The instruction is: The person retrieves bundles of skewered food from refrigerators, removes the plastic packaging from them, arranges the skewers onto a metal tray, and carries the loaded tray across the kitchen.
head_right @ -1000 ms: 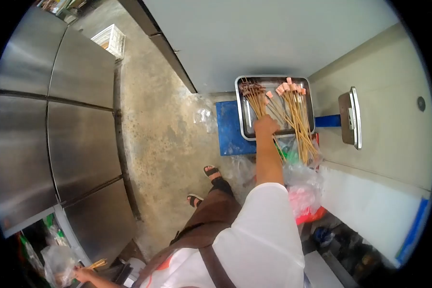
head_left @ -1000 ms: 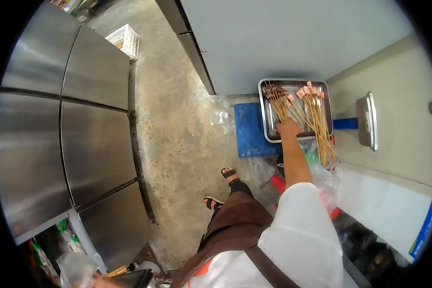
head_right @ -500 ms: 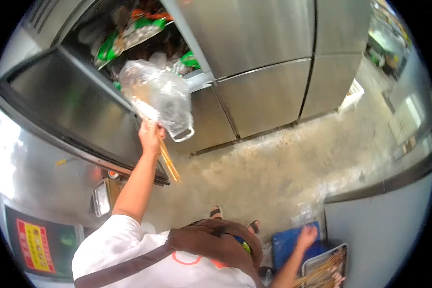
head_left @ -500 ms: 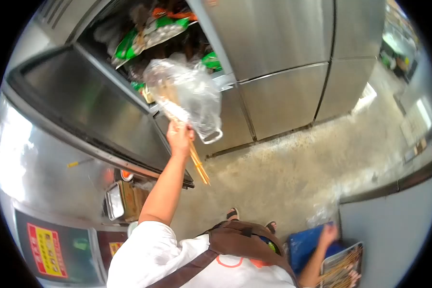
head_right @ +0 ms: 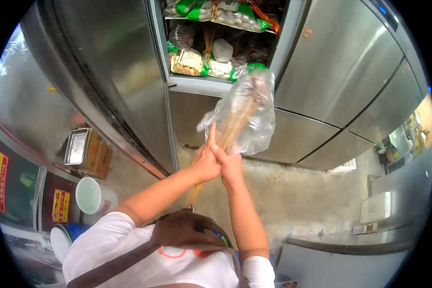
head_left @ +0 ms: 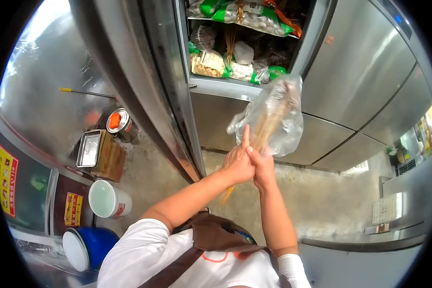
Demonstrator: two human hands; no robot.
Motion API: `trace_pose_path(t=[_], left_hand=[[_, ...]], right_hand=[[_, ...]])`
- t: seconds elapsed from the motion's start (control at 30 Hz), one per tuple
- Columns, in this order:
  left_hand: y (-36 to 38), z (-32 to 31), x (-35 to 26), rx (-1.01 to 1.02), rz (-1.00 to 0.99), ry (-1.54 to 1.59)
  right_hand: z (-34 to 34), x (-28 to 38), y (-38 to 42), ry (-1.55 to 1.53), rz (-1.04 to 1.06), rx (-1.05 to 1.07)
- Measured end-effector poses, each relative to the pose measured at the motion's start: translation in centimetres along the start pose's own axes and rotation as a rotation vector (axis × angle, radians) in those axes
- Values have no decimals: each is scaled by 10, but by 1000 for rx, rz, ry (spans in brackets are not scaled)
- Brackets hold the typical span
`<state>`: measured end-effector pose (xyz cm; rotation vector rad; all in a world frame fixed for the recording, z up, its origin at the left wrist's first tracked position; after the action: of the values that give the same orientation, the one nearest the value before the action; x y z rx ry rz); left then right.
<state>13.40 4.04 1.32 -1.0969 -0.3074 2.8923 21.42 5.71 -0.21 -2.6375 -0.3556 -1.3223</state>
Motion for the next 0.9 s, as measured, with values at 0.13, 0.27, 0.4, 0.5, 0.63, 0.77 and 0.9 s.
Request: trace_pose_path(t=[0.13, 0.27, 0.4, 0.5, 0.63, 0.77, 0.9], left_hand=[[27, 11, -11, 159, -275, 33], [29, 3, 35, 591, 96, 151], [12, 59, 18, -192, -65, 111], [14, 64, 1, -309, -195, -91], [13, 30, 22, -38, -88, -123], [34, 31, -6, 92, -66, 153], [82, 9, -56, 405, -224, 239]], right_hand=[[32, -17, 11, -178, -23, -189], [56, -6, 34, -126, -53, -251], [51, -8, 58, -47, -140, -82], [33, -13, 81, -42, -160, -46], [39, -8, 108, 65, -91, -128], [80, 9, 137, 198, 75, -403], [100, 1, 162, 177, 77, -546]])
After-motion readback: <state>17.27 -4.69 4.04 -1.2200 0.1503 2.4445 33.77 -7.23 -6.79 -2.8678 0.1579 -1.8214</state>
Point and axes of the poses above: each hand's wrist, its own y-axis away from the middle knuckle, its own z-axis out of the back of the hand, x = y × z, the point moved 8 cm from there along -y, towards the middle knuckle, and after that the axes turned 12 degrees about -y, right-handed, at the moved point
